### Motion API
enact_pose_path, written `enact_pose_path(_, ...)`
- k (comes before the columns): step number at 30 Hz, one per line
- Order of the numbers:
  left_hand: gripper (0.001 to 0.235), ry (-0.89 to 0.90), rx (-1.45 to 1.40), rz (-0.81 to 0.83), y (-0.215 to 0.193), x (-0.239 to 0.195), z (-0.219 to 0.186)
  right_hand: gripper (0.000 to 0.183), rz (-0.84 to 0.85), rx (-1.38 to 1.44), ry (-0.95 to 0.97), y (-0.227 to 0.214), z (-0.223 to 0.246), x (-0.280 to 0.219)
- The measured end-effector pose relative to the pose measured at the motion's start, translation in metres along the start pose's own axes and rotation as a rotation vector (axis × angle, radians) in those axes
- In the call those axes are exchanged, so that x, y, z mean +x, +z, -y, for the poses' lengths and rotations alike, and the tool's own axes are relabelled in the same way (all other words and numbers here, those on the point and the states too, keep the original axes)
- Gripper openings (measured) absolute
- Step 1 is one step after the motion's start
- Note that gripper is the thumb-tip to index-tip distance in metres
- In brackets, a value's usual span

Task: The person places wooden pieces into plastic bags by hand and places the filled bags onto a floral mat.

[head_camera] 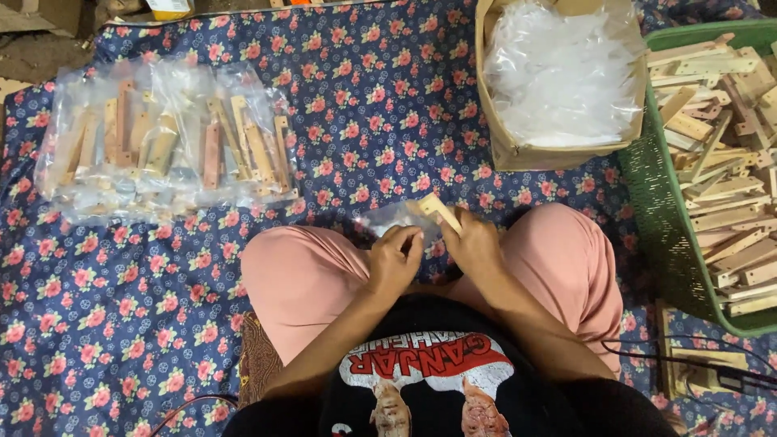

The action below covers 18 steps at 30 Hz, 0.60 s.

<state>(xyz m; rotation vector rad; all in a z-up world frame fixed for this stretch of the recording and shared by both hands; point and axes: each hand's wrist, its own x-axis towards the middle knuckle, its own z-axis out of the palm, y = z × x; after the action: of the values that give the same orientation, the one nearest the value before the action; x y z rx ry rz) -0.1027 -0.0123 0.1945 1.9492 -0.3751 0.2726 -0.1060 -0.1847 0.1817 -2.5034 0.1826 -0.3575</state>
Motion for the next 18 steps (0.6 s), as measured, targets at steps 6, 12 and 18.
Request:
enact_pose_path(6, 0.011, 0.004, 0.06, -0.036, -0.004, 0.007, 0.003, 0.019, 0.296, 0.527, 0.221, -0.028, 0.022, 0.001)
enact_pose_path(12, 0.009, 0.055, -0.007, -0.109, -0.004, 0.015, -0.005, 0.018, 0.317, 0.503, 0.031, 0.007, 0.016, 0.008)
enact_pose_path(18, 0.011, -0.032, -0.045, -0.191, -0.029, 0.027, 0.004, 0.021, 0.044, 0.866, 0.019, -0.02, 0.016, 0.033)
